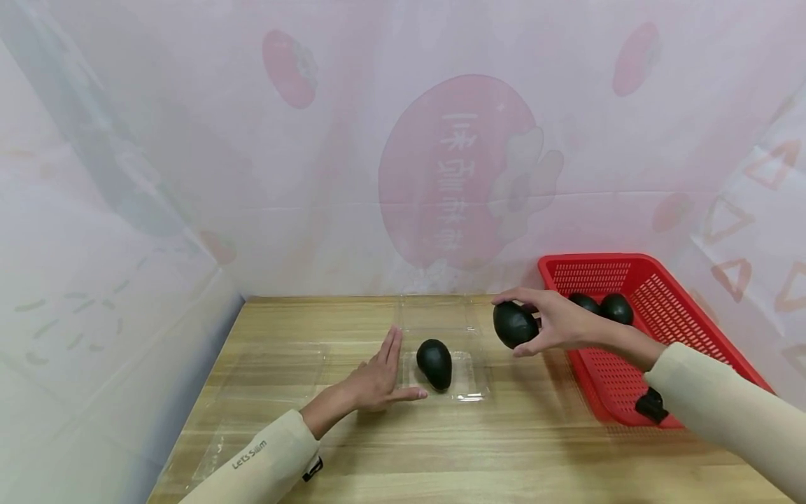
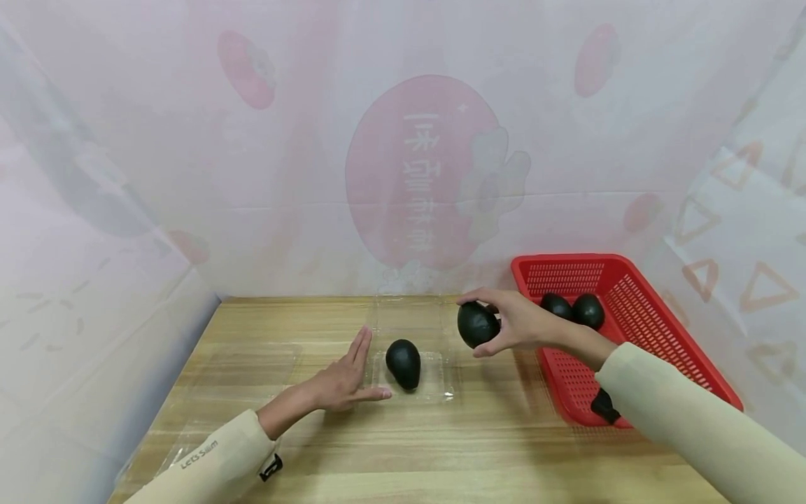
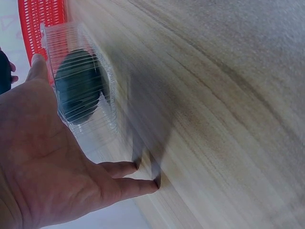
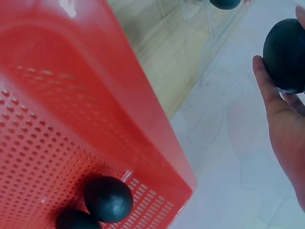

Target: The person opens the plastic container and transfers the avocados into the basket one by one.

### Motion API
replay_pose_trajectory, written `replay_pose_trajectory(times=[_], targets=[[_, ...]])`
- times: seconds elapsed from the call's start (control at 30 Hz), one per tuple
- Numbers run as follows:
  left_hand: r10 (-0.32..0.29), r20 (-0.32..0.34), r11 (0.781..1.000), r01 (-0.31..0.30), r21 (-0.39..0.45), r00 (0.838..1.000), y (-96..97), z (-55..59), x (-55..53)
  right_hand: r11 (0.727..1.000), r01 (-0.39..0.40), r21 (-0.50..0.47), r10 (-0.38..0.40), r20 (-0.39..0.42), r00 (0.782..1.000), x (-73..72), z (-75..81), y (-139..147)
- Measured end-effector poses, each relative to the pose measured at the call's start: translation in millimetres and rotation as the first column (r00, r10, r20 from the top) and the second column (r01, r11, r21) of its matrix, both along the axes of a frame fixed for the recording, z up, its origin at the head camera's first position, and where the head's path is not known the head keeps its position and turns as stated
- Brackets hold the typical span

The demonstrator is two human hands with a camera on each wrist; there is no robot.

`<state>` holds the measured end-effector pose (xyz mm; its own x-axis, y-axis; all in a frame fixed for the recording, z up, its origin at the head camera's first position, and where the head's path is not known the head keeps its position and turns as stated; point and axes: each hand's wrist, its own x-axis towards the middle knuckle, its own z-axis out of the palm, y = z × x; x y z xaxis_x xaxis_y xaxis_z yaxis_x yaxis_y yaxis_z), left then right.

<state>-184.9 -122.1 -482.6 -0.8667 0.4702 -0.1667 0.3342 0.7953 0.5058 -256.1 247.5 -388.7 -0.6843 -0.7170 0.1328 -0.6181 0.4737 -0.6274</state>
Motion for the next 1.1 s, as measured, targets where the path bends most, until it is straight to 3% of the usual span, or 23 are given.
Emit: replay_pose_trajectory(times=[0.43, 0.63, 0.77, 0.87, 1.1], targets=[[-0.015, -0.004, 1.000, 0.015, 0.007, 1.000, 0.0, 0.5, -1.2, 0.997, 0.071, 0.004, -0.071, -0.023, 0.997, -0.6, 9.9, 29], [-0.018, -0.011, 1.000, 0.018, 0.007, 1.000, -1.3, -7.8, -3.5, 0.992, 0.123, 0.035, -0.122, -0.037, 0.992, -1.9, 13.3, 43], [-0.014, -0.012, 1.000, 0.015, 0.010, 1.000, -1.1, -7.1, -3.6, 0.993, 0.117, 0.027, -0.115, -0.051, 0.992, -4.2, 15.1, 53], [-0.012, -0.006, 1.000, 0.012, 0.008, 1.000, 0.6, 0.3, -1.0, 0.994, 0.109, 0.013, -0.108, -0.081, 0.991, -5.5, 16.0, 59], [-0.005, -0.007, 1.000, 0.005, 0.006, 1.000, 1.2, 0.6, -0.3, 0.992, 0.123, -0.005, -0.123, -0.078, 0.989, -8.3, 18.2, 73]])
